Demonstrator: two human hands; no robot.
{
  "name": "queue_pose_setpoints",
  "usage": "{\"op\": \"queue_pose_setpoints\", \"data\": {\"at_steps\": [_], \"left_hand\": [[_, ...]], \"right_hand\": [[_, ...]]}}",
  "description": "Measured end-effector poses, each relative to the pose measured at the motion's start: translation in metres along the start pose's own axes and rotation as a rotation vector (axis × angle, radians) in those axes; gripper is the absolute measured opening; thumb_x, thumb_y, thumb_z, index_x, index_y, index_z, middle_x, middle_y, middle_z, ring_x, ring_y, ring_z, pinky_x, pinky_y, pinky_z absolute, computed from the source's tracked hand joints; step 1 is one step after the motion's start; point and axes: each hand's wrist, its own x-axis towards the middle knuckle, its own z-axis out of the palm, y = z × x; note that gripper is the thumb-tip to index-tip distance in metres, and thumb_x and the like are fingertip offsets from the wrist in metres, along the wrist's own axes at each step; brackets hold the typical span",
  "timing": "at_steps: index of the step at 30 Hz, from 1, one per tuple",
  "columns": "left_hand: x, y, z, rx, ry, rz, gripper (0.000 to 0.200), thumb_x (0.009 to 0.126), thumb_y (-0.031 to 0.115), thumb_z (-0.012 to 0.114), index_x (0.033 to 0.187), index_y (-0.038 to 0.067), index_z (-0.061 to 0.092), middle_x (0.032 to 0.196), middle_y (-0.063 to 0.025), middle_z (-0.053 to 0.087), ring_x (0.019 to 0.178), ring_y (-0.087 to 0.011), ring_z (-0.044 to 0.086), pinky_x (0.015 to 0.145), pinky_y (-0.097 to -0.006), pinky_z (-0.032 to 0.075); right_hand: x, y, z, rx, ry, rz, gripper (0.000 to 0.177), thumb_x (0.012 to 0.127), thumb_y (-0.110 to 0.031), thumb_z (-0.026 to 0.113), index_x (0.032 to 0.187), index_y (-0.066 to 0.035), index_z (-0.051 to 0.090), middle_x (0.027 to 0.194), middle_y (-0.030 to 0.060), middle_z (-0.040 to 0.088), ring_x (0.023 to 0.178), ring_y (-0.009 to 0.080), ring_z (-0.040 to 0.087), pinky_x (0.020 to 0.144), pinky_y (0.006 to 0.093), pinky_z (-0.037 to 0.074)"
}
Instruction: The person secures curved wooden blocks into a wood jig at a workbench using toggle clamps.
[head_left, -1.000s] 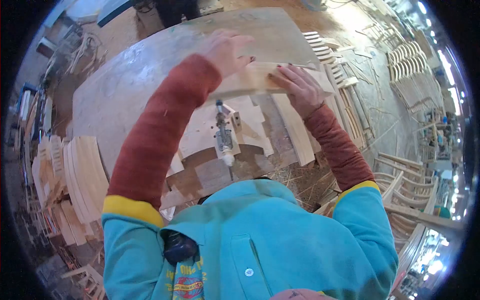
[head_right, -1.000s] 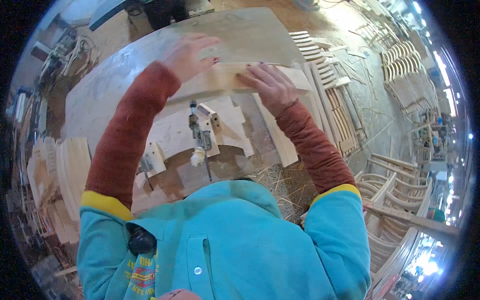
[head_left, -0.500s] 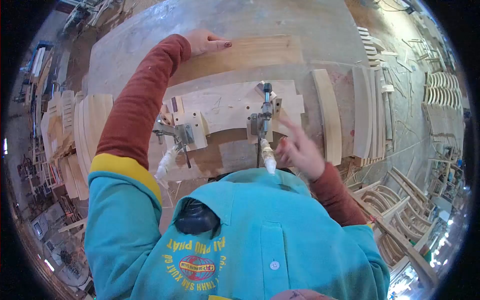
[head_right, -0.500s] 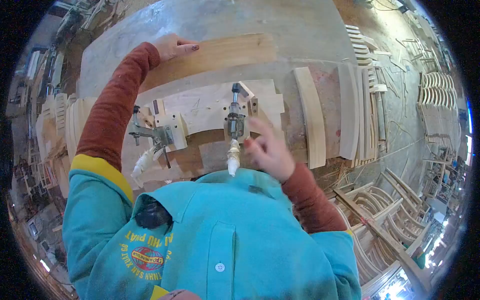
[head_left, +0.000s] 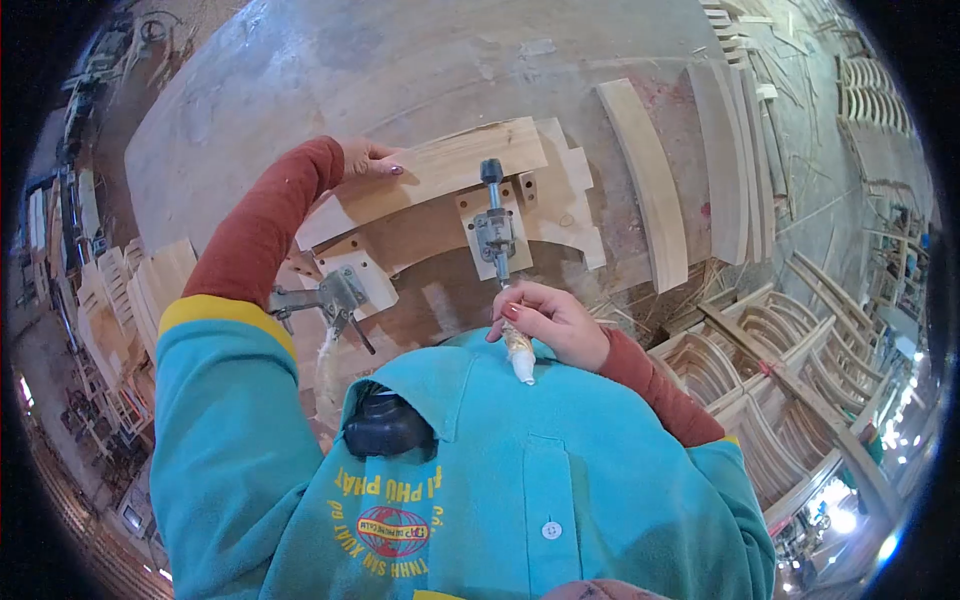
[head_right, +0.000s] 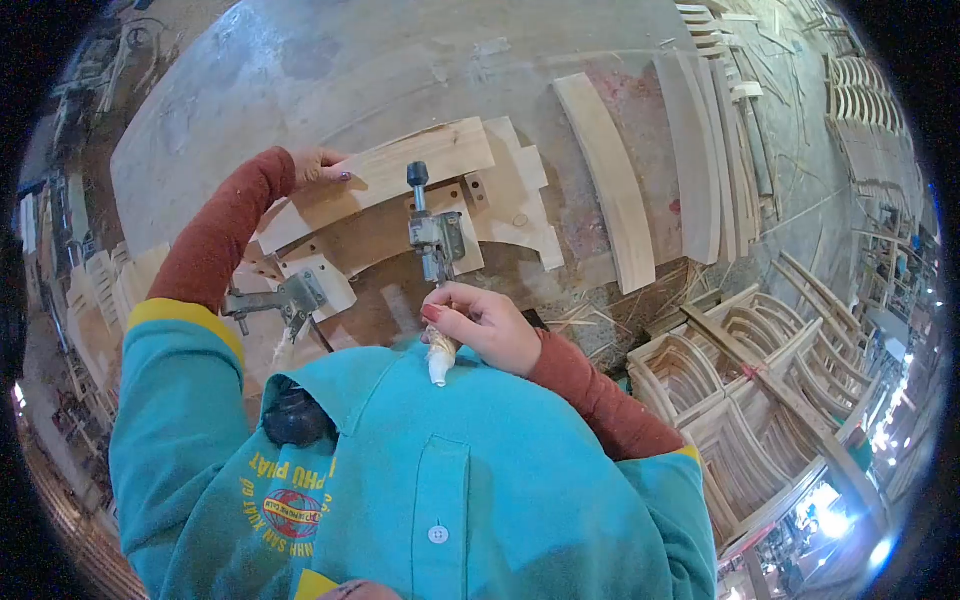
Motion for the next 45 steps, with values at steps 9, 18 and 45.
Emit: {"op": "queue_pose_setpoints", "data": {"at_steps": [9, 18, 45], "left_hand": [[-0.001, 0.001, -0.003, 0.262, 0.028, 0.046, 0.056, 0.085, 0.042, 0.058, 0.131, 0.011, 0.046, 0.127, -0.0079, 0.053, 0.113, -0.0172, 0.046, 0.100, -0.0334, 0.032], [-0.014, 0.011, -0.007, 0.155, 0.067, -0.082, 0.073, 0.075, 0.053, 0.065, 0.134, 0.015, 0.043, 0.125, -0.0134, 0.054, 0.111, -0.0222, 0.050, 0.094, -0.0335, 0.037], [-0.033, 0.002, -0.008, 0.339, -0.029, -0.072, 0.049, 0.082, 0.043, 0.063, 0.122, 0.016, 0.055, 0.110, -0.0088, 0.062, 0.103, -0.0183, 0.053, 0.090, -0.0353, 0.041]], "right_hand": [[0.001, -0.006, 0.003, 0.062, 0.014, 0.051, 0.019, 0.092, -0.021, 0.049, 0.097, -0.003, 0.053, 0.088, 0.0069, 0.057, 0.084, 0.0164, 0.060, 0.074, 0.0281, 0.047], [0.005, -0.010, 0.011, 0.064, 0.107, 0.165, 0.018, 0.091, -0.021, 0.051, 0.093, -0.004, 0.054, 0.080, 0.0128, 0.064, 0.070, 0.0145, 0.061, 0.064, 0.0259, 0.049], [-0.008, 0.017, 0.008, 0.163, 0.134, 0.225, 0.040, 0.082, -0.002, 0.059, 0.102, -0.013, 0.026, 0.085, 0.0083, 0.053, 0.077, 0.0139, 0.055, 0.068, 0.0272, 0.046]]}}
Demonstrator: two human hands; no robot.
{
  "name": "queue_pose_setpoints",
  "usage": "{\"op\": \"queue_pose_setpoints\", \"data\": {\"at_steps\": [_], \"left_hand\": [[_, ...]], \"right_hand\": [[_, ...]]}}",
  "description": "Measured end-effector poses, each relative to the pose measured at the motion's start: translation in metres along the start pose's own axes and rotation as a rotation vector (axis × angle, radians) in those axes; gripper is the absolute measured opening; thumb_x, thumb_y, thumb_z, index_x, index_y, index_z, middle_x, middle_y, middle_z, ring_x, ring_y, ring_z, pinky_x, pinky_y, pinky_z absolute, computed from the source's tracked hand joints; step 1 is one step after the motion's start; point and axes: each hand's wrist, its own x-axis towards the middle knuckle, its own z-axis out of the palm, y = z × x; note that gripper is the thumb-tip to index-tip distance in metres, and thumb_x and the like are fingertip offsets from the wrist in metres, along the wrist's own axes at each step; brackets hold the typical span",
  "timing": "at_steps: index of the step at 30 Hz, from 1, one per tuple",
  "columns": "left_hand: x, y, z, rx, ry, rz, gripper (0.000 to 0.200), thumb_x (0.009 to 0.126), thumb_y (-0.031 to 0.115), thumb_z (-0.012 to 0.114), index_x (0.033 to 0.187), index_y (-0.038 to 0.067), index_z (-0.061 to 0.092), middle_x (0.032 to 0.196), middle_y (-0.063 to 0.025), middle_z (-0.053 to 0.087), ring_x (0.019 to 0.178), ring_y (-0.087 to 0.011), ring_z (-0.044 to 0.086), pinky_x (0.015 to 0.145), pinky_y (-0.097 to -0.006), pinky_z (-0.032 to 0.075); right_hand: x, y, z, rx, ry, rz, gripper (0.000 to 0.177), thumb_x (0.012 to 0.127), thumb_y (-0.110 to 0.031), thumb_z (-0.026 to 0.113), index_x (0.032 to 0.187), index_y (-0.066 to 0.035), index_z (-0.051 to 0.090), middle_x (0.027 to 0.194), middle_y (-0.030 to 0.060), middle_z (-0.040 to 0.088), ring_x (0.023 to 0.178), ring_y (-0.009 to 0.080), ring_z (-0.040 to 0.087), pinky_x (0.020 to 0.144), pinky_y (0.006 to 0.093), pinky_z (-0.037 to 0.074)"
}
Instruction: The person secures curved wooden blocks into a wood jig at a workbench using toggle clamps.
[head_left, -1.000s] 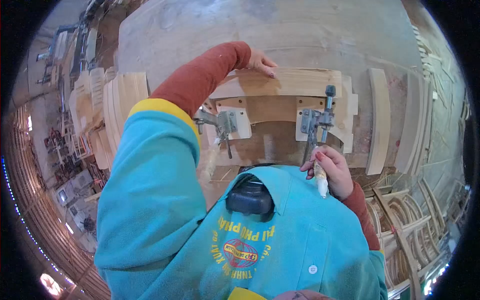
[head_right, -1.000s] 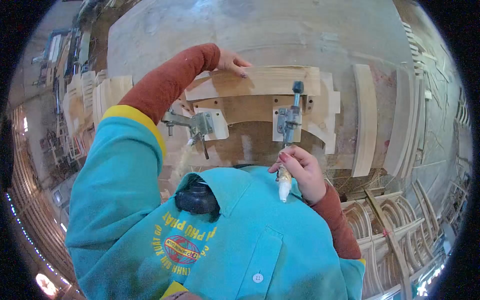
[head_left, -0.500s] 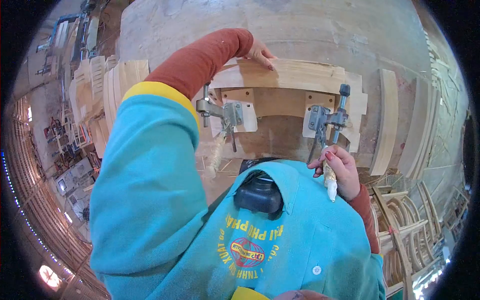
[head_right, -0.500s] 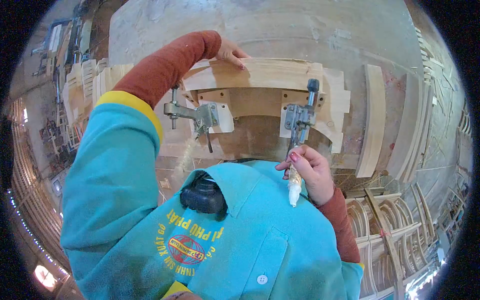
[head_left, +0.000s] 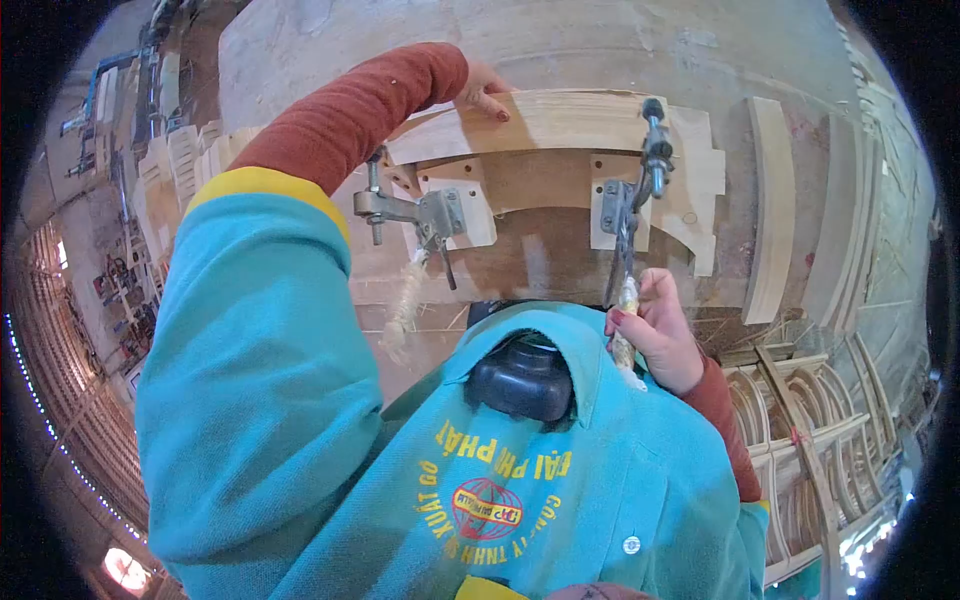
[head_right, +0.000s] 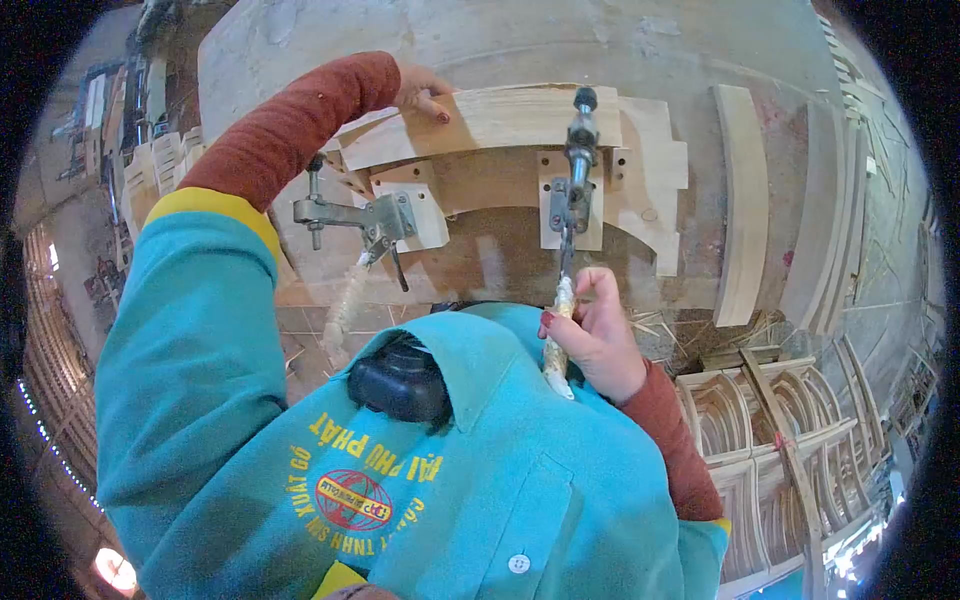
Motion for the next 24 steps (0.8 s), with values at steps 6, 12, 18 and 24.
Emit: {"op": "queue_pose_setpoints", "data": {"at_steps": [6, 12, 18, 24], "left_hand": [[0.006, -0.009, -0.001, 0.085, 0.013, 0.004, 0.043, 0.083, 0.045, 0.058, 0.110, 0.011, 0.060, 0.096, -0.0058, 0.065, 0.090, -0.0158, 0.057, 0.079, -0.0343, 0.046], [0.009, -0.018, 0.002, 0.128, 0.046, 0.065, 0.045, 0.082, 0.040, 0.061, 0.115, 0.010, 0.058, 0.097, -0.0078, 0.065, 0.090, -0.0173, 0.056, 0.082, -0.0354, 0.045], [-0.013, 0.017, -0.003, 0.154, 0.060, -0.047, 0.050, 0.082, 0.042, 0.062, 0.126, 0.019, 0.051, 0.106, -0.0088, 0.064, 0.097, -0.0220, 0.057, 0.086, -0.0367, 0.043], [-0.010, 0.008, 0.003, 0.090, 0.068, 0.000, 0.050, 0.084, 0.043, 0.060, 0.127, 0.021, 0.049, 0.110, -0.0108, 0.062, 0.103, -0.0241, 0.055, 0.089, -0.0372, 0.040]], "right_hand": [[0.011, 0.024, -0.008, -0.186, 0.022, -0.117, 0.036, 0.082, 0.000, 0.053, 0.102, -0.011, 0.024, 0.083, 0.0069, 0.051, 0.072, 0.0119, 0.053, 0.059, 0.0278, 0.046], [0.033, 0.042, -0.014, -0.892, 0.410, -0.474, 0.059, 0.072, -0.021, 0.069, 0.116, -0.006, 0.033, 0.092, 0.0185, 0.054, 0.076, 0.0337, 0.056, 0.074, 0.0399, 0.046], [0.045, 0.033, 0.009, -0.944, 0.426, -0.390, 0.104, 0.065, -0.029, 0.075, 0.140, -0.003, 0.008, 0.103, 0.0218, 0.052, 0.099, 0.0362, 0.047, 0.091, 0.0441, 0.034], [0.048, 0.028, 0.005, -1.214, 0.492, -0.321, 0.105, 0.064, -0.029, 0.075, 0.140, 0.000, 0.009, 0.112, 0.0247, 0.051, 0.108, 0.0380, 0.045, 0.093, 0.0422, 0.037]]}}
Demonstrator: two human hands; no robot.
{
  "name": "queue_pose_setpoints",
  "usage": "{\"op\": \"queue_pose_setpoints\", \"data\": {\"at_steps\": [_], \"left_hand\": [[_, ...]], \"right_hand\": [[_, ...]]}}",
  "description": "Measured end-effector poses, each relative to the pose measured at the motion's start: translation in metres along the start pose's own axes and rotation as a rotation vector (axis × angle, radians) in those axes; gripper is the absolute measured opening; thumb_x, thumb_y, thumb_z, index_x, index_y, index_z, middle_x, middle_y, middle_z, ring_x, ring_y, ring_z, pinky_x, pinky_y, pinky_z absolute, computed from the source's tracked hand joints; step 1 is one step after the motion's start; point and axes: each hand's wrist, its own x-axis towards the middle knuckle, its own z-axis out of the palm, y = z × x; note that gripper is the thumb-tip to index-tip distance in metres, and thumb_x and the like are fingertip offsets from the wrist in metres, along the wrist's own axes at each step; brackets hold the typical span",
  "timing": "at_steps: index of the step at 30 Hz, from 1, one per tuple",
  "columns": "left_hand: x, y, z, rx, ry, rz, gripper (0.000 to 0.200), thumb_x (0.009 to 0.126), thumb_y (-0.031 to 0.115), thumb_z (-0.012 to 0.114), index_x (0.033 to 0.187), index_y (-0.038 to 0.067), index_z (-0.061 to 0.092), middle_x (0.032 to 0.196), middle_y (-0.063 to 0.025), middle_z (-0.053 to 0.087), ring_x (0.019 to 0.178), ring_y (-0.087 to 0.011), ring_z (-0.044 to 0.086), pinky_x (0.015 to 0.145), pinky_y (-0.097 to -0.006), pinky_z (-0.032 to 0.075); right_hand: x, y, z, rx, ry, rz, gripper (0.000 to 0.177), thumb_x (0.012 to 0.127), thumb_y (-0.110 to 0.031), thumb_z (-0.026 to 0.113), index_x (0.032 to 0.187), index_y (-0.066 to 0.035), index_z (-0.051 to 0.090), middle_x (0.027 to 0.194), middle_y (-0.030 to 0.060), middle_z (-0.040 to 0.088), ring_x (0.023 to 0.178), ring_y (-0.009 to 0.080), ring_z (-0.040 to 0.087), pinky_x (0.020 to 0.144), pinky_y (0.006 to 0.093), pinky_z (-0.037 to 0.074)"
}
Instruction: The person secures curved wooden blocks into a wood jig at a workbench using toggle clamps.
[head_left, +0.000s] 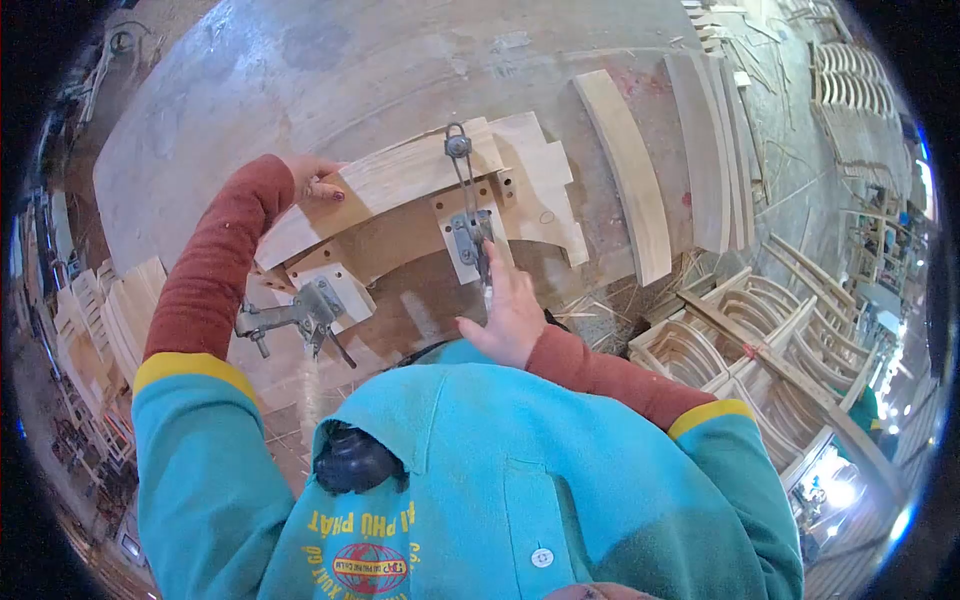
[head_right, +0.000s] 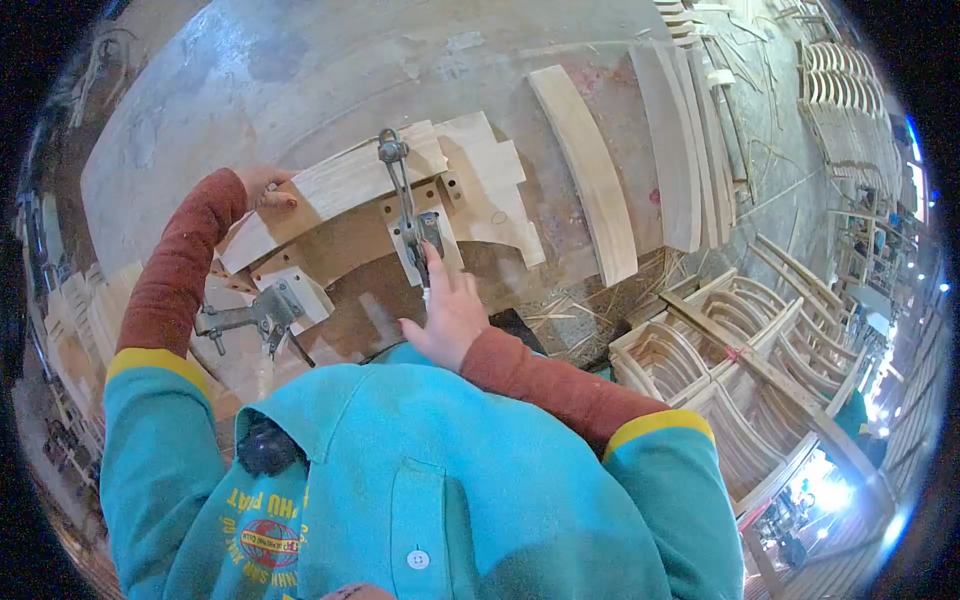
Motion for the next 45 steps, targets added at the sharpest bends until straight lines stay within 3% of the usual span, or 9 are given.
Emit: {"op": "queue_pose_setpoints", "data": {"at_steps": [6, 17, 19, 22, 27, 31, 33, 42, 45], "left_hand": [[-0.006, 0.007, 0.000, -0.105, 0.037, -0.027, 0.058, 0.082, 0.043, 0.063, 0.132, 0.024, 0.044, 0.112, -0.0111, 0.061, 0.103, -0.0270, 0.056, 0.088, -0.0376, 0.041], [0.005, 0.011, -0.007, 0.005, -0.096, -0.056, 0.054, 0.080, 0.033, 0.066, 0.129, 0.017, 0.048, 0.108, -0.0135, 0.063, 0.096, -0.0263, 0.059, 0.086, -0.0363, 0.044], [-0.008, 0.016, -0.005, 0.346, 0.152, 0.022, 0.053, 0.082, 0.032, 0.064, 0.129, 0.014, 0.047, 0.113, -0.0147, 0.060, 0.102, -0.0254, 0.057, 0.090, -0.0355, 0.043], [-0.083, 0.033, -0.001, -0.039, 0.780, 0.123, 0.059, 0.083, 0.037, 0.060, 0.132, 0.011, 0.042, 0.117, -0.0208, 0.054, 0.111, -0.0339, 0.051, 0.094, -0.0382, 0.039], [-0.182, 0.109, 0.111, -0.171, 1.587, -0.155, 0.073, 0.086, 0.038, 0.056, 0.139, 0.000, 0.022, 0.130, -0.0296, 0.040, 0.122, -0.0350, 0.040, 0.101, -0.0387, 0.031], [-0.183, 0.143, 0.192, -0.768, 0.701, -0.740, 0.080, 0.084, 0.039, 0.057, 0.136, -0.006, 0.016, 0.105, -0.0371, 0.053, 0.097, -0.0446, 0.056, 0.084, -0.0460, 0.045], [-0.159, 0.135, 0.231, -0.702, 0.638, -0.803, 0.062, 0.085, 0.037, 0.055, 0.128, 0.001, 0.030, 0.096, -0.0314, 0.057, 0.086, -0.0451, 0.058, 0.075, -0.0469, 0.047], [-0.081, 0.104, 0.291, -0.543, 1.670, -0.665, 0.052, 0.079, 0.023, 0.057, 0.125, 0.005, 0.042, 0.095, -0.0252, 0.061, 0.089, -0.0403, 0.059, 0.074, -0.0464, 0.047], [-0.078, 0.102, 0.288, -1.049, 1.510, -0.612, 0.056, 0.077, 0.020, 0.059, 0.129, 0.006, 0.042, 0.102, -0.0256, 0.060, 0.093, -0.0388, 0.059, 0.079, -0.0412, 0.047]], "right_hand": [[0.004, 0.018, 0.008, 0.462, -0.310, 0.353, 0.097, 0.071, -0.017, 0.062, 0.143, -0.008, -0.002, 0.089, 0.0227, 0.059, 0.087, 0.0366, 0.058, 0.082, 0.0438, 0.044], [0.019, 0.043, 0.021, 0.241, -0.179, 0.062, 0.089, 0.075, -0.010, 0.054, 0.142, -0.004, -0.004, 0.067, 0.0213, 0.059, 0.060, 0.0375, 0.059, 0.058, 0.0447, 0.048], [0.020, 0.045, 0.029, 0.259, -0.188, 0.040, 0.086, 0.076, -0.012, 0.055, 0.141, -0.002, 0.000, 0.065, 0.0193, 0.060, 0.057, 0.0356, 0.059, 0.055, 0.0443, 0.049], [0.024, 0.048, 0.025, 0.233, -0.291, 0.097, 0.038, 0.077, -0.017, 0.060, 0.110, 0.000, 0.050, 0.061, 0.0136, 0.059, 0.056, 0.0261, 0.060, 0.054, 0.0383, 0.049], [0.025, 0.047, 0.025, 0.388, -0.334, 0.095, 0.017, 0.076, -0.016, 0.063, 0.082, -0.001, 0.057, 0.060, 0.0067, 0.057, 0.056, 0.0159, 0.057, 0.054, 0.0310, 0.047], [0.026, 0.051, 0.024, 0.409, -0.346, 0.103, 0.013, 0.076, -0.014, 0.063, 0.078, -0.002, 0.057, 0.063, 0.0048, 0.059, 0.057, 0.0140, 0.056, 0.055, 0.0300, 0.046], [0.026, 0.047, 0.023, 0.468, -0.366, 0.136, 0.012, 0.076, -0.013, 0.062, 0.080, -0.002, 0.056, 0.066, 0.0053, 0.059, 0.058, 0.0146, 0.057, 0.055, 0.0297, 0.047], [0.025, 0.042, 0.020, 0.581, -0.421, 0.143, 0.008, 0.077, -0.008, 0.057, 0.082, -0.001, 0.055, 0.069, 0.0071, 0.059, 0.060, 0.0157, 0.057, 0.056, 0.0302, 0.048], [0.027, 0.046, 0.023, 0.525, -0.415, 0.114, 0.006, 0.077, -0.005, 0.054, 0.081, -0.001, 0.054, 0.069, 0.0078, 0.058, 0.060, 0.0172, 0.057, 0.056, 0.0312, 0.048]]}}
